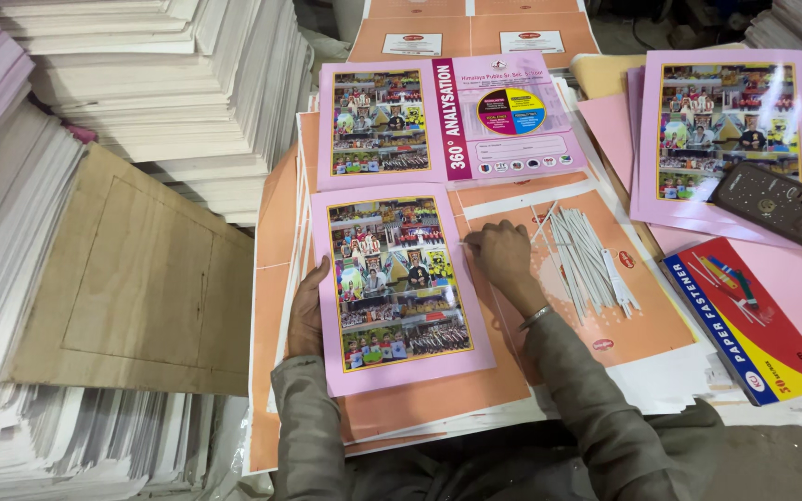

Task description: The person assembles pink folders by inserting white plastic fasteners into the spine slots. They open the folders, align the fasteners, and press them into place, repeating this process for multiple units.

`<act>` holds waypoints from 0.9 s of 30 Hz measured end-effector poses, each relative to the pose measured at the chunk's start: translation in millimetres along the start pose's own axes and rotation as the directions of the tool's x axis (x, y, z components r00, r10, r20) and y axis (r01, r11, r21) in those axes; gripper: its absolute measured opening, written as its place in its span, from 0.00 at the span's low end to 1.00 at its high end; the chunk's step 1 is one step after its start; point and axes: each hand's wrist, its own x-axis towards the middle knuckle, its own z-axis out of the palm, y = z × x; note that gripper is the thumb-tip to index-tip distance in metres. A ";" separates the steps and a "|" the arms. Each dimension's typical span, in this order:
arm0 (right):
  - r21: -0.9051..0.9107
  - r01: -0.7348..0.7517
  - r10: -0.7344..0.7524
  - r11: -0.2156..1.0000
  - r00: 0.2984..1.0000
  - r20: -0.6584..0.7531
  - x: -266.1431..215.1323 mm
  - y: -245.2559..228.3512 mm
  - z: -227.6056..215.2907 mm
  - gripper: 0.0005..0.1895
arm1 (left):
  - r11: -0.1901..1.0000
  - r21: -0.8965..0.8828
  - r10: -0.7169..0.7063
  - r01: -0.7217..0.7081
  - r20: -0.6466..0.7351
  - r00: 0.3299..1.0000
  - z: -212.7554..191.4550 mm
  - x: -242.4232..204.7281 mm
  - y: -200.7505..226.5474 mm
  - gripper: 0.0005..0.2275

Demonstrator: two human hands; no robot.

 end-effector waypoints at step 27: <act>0.446 -0.374 -0.023 0.813 0.745 0.667 -7.9 32.4 -49.4 0.09 | 0.567 0.756 0.242 -0.325 0.224 0.944 -8.6 10.0 -34.5 0.29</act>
